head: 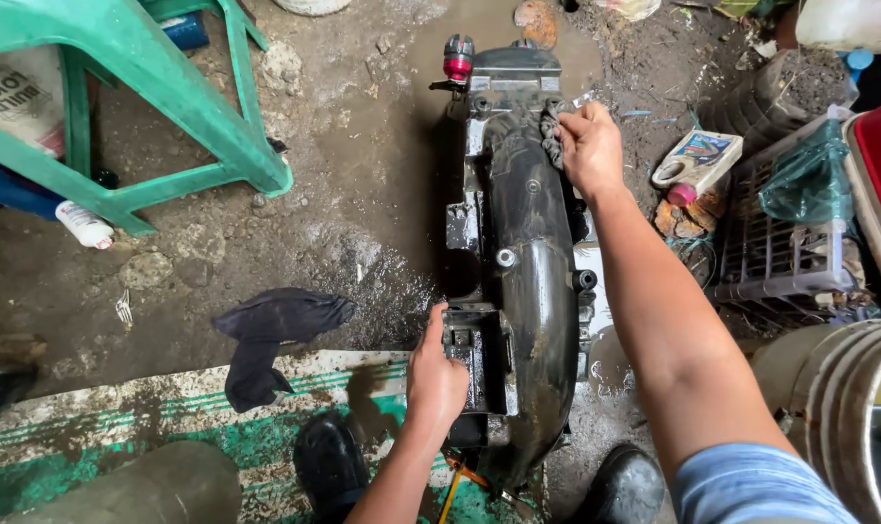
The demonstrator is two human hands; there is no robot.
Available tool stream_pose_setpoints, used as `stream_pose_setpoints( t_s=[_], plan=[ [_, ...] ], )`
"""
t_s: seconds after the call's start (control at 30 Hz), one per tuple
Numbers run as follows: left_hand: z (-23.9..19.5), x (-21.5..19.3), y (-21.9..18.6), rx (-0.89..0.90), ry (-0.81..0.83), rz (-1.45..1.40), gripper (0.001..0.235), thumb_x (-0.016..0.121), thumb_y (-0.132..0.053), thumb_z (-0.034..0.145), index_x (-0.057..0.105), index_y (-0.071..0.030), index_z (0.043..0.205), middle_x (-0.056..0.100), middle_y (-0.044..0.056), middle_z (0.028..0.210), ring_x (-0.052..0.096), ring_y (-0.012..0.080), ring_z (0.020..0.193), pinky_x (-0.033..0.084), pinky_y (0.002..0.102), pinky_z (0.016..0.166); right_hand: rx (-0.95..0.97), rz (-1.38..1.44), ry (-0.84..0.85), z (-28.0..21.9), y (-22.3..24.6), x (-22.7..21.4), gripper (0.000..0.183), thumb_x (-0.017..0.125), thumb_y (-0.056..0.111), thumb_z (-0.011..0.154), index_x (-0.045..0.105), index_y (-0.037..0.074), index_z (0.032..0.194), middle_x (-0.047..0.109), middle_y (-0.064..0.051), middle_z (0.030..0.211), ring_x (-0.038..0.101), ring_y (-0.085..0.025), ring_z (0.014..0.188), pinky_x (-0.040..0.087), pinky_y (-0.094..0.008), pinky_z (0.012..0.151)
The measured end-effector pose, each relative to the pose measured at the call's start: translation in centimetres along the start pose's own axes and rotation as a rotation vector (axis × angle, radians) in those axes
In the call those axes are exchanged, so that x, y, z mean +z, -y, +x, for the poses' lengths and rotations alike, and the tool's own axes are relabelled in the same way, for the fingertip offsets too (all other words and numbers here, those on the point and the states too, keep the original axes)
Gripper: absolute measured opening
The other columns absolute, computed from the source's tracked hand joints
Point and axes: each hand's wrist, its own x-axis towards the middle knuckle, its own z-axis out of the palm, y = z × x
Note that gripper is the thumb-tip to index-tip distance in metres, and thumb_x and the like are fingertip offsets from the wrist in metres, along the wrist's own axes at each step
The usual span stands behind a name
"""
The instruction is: The person scrubs a black motorcycle part with a cloth, then pours liquid from a ladle onto it and continues scrubbing. The person works while sitting on the ground.
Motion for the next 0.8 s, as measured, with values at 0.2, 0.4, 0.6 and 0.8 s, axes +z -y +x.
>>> stream_pose_setpoints(
  t_s=[0.2, 0.4, 0.6, 0.8],
  plan=[
    [-0.6, -0.1, -1.0, -0.021, -0.001, -0.017, 0.089, 0.045, 0.019, 0.092, 0.037, -0.014, 0.174, 0.043, 0.03, 0.173, 0.054, 0.0536, 0.15, 0.068, 0.046, 0.1, 0.219, -0.171, 0.19, -4.4, -0.2, -2.6, 0.01, 0.085, 0.018, 0.095, 0.084, 0.017, 0.105, 0.067, -0.012, 0.096, 0.076, -0.042, 0.095, 0.062, -0.05, 0.088],
    [-0.6, 0.1, -1.1, -0.019, 0.006, 0.027, 0.09, 0.045, 0.019, 0.091, 0.036, -0.014, 0.174, 0.043, 0.029, 0.174, 0.054, 0.0543, 0.15, 0.067, 0.052, 0.102, 0.242, -0.207, -0.003, -0.7, 1.3, -1.1, 0.014, 0.085, 0.021, 0.104, 0.083, 0.009, 0.111, 0.07, -0.02, 0.1, 0.075, -0.047, 0.098, 0.061, -0.057, 0.086],
    [3.0, 0.8, 2.5, -0.176, -0.012, 0.01, 0.104, 0.045, 0.022, 0.093, 0.03, -0.041, 0.174, 0.045, 0.008, 0.177, 0.058, 0.0149, 0.058, 0.053, 0.038, 0.049, 0.404, 0.219, 0.151, 4.0, 12.2, -3.0, 0.021, 0.048, 0.01, 0.108, 0.056, 0.014, 0.127, 0.075, -0.016, 0.124, 0.069, -0.042, 0.11, 0.048, -0.053, 0.096],
    [-0.8, -0.3, -0.8, 0.01, -0.009, 0.004, 0.089, 0.046, 0.017, 0.09, 0.038, -0.014, 0.173, 0.044, 0.03, 0.173, 0.051, 0.0568, 0.151, 0.06, 0.062, 0.11, 0.255, 0.037, 0.475, -1.0, 17.1, -5.2, 0.075, 0.056, 0.02, 0.115, 0.023, -0.015, 0.173, 0.017, -0.042, 0.179, 0.014, -0.056, 0.167, 0.013, -0.061, 0.141]
  ],
)
